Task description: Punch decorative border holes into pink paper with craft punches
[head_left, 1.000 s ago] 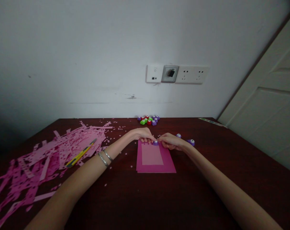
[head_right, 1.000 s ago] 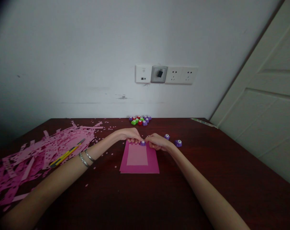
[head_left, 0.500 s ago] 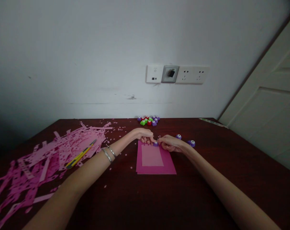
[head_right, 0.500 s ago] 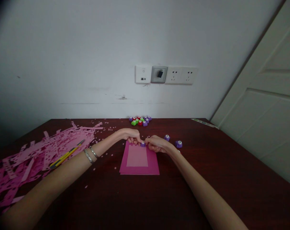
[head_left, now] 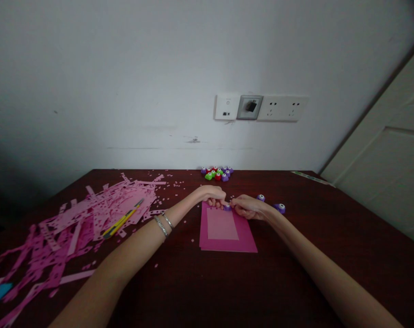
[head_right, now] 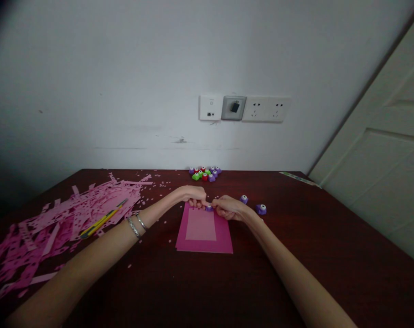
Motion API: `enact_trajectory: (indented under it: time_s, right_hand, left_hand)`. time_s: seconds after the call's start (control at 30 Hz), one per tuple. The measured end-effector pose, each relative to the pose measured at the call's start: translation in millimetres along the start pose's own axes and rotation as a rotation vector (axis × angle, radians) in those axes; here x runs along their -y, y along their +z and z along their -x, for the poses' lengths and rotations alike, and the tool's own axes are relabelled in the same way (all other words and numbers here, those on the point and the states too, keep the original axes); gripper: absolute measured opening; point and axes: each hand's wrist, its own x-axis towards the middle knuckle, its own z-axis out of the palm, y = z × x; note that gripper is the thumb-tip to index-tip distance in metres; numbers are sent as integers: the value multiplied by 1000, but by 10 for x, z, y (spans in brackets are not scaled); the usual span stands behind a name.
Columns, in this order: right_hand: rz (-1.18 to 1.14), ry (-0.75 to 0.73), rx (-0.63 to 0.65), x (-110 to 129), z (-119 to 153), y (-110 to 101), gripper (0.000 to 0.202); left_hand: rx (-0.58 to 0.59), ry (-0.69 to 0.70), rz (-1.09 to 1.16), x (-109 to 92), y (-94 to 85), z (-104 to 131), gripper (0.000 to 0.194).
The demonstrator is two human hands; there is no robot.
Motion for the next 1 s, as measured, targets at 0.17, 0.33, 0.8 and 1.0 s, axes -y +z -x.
enact_trajectory:
  time_s: [0.17, 0.33, 0.8, 1.0]
  right_hand:
    - [-3, 6, 6, -7, -6, -12, 32]
    - [-10, -5, 32, -22, -19, -36, 33]
    - [-2, -25, 15, -11, 6, -7, 36]
    - [45, -34, 31, -28, 11, -38, 31]
  left_hand:
    - [7, 7, -28, -19, 8, -5, 19]
    - [-2, -2, -47, -12, 14, -40, 19]
    - [-11, 5, 24, 50, 23, -52, 19]
    - [-47, 55, 21, 60, 47, 78, 23]
